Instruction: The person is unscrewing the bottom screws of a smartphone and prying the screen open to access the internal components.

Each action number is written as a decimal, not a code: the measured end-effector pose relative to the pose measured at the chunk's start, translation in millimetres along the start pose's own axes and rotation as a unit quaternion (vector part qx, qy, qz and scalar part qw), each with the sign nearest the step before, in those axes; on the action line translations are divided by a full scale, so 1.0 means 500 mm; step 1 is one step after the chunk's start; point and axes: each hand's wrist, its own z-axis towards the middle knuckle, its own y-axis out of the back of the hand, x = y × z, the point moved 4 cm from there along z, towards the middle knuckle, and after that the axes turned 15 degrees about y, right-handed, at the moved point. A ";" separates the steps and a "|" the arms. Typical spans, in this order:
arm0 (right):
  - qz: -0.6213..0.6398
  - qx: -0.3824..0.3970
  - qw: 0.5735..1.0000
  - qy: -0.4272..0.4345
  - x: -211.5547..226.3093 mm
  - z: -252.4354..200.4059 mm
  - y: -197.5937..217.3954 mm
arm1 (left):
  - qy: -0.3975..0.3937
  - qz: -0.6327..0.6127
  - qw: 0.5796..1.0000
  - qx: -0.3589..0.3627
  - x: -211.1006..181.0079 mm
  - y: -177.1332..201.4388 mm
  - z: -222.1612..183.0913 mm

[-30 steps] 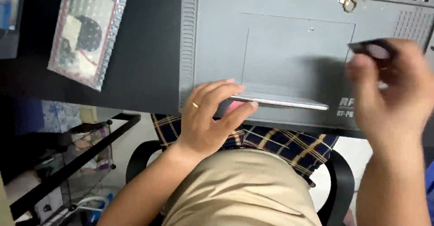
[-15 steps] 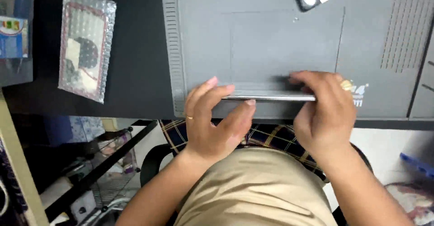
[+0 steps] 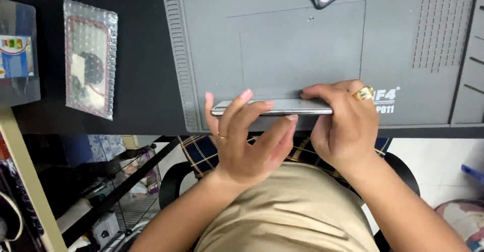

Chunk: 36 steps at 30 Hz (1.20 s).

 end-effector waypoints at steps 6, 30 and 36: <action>0.008 0.002 1.000 -0.006 0.001 0.001 0.003 | 0.013 0.021 1.000 0.014 -0.037 -0.014 -0.001; -0.040 0.100 0.994 0.024 0.076 0.081 0.144 | 0.071 -0.378 0.922 0.045 -0.026 0.068 0.077; -0.127 0.039 0.987 0.088 0.088 0.075 0.151 | 0.129 -0.384 0.914 0.029 -0.031 0.075 0.067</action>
